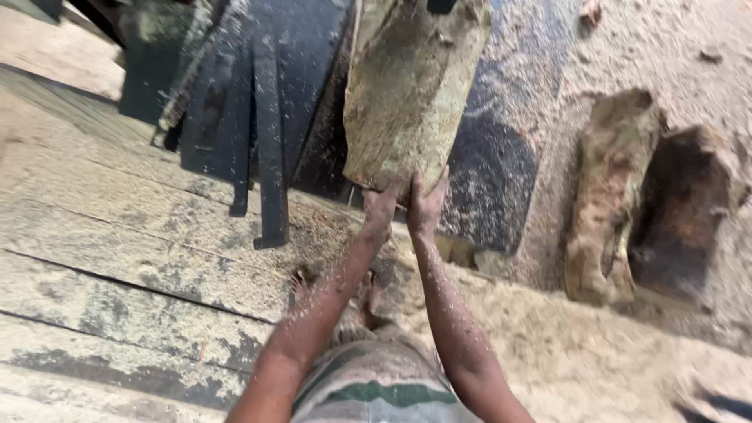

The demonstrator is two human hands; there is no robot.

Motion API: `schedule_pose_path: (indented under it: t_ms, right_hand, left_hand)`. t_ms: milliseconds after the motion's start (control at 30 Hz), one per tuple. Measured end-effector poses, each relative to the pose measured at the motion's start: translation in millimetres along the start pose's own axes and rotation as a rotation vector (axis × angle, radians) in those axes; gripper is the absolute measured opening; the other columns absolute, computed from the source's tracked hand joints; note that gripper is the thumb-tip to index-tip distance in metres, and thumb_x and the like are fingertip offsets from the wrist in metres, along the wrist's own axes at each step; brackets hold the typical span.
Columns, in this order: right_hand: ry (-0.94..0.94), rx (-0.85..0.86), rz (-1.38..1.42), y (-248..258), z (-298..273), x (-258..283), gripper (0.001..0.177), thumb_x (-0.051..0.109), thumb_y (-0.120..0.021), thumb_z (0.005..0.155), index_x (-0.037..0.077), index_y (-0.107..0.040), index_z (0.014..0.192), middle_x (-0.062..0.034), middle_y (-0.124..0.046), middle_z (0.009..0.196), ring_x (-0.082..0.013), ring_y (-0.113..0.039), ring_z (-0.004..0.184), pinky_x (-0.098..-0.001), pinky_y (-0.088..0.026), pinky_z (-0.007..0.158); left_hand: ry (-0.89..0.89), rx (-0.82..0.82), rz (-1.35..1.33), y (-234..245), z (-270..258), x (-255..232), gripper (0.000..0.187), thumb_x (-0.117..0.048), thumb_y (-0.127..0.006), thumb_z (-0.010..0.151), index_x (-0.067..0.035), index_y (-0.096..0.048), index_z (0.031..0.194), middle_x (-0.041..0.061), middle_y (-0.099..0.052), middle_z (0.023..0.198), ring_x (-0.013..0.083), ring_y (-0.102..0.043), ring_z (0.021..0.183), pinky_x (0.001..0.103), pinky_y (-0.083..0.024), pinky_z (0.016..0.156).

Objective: The person operates a large power saw to cut logs and wood planks into thinner sections by manually feeding them through the blade and clearing the cut pieces.

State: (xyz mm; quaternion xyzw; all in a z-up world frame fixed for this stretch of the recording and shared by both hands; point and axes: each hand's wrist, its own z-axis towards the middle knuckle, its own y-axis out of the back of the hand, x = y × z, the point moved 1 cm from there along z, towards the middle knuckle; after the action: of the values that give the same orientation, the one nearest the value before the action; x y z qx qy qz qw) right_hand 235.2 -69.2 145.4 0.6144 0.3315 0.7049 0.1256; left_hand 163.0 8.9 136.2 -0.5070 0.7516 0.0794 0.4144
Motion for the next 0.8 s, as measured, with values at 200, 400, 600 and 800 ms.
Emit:
schedule_pose_path:
  t_ms: [200,400,600,800]
  right_hand:
    - [0.03,-0.028,0.051,-7,14,5,0.114,0.082,-0.037,0.092,-0.002,-0.01,0.165,-0.0294,-0.02,0.17,-0.0472,-0.025,0.156,-0.0592,-0.024,0.126]
    - [-0.039,0.004,0.028,-13,9,-4,0.113,0.08,-0.037,0.09,0.0,-0.01,0.165,-0.0292,-0.02,0.17,-0.0499,-0.026,0.151,-0.0621,-0.025,0.12]
    - [0.019,-0.077,0.052,-14,3,-2,0.107,0.076,-0.045,0.094,-0.002,-0.019,0.163,-0.0342,-0.029,0.164,-0.0502,-0.033,0.15,-0.0549,-0.029,0.124]
    - [-0.047,-0.051,0.108,-12,17,13,0.11,0.074,-0.051,0.09,-0.001,-0.018,0.163,-0.0353,-0.031,0.161,-0.049,-0.036,0.147,-0.0523,-0.031,0.121]
  left_hand:
    - [-0.043,0.003,-0.238,-9,27,3,0.099,-0.042,-0.081,0.082,0.006,-0.029,0.151,0.025,-0.045,0.156,0.0373,-0.051,0.14,0.047,-0.044,0.119]
    - [-0.107,0.285,-0.267,0,39,24,0.076,-0.054,-0.061,0.093,-0.005,-0.051,0.15,0.014,-0.047,0.159,0.0306,-0.043,0.146,0.044,-0.031,0.123]
    - [-0.072,0.183,-0.219,8,3,13,0.104,-0.054,-0.062,0.095,-0.009,0.0,0.164,0.013,-0.005,0.172,0.0315,-0.009,0.158,0.044,-0.008,0.131]
    - [0.032,0.0,-0.218,-12,-18,-26,0.13,-0.058,-0.084,0.077,0.002,0.0,0.154,0.023,-0.014,0.162,0.0388,-0.026,0.151,0.053,-0.022,0.127]
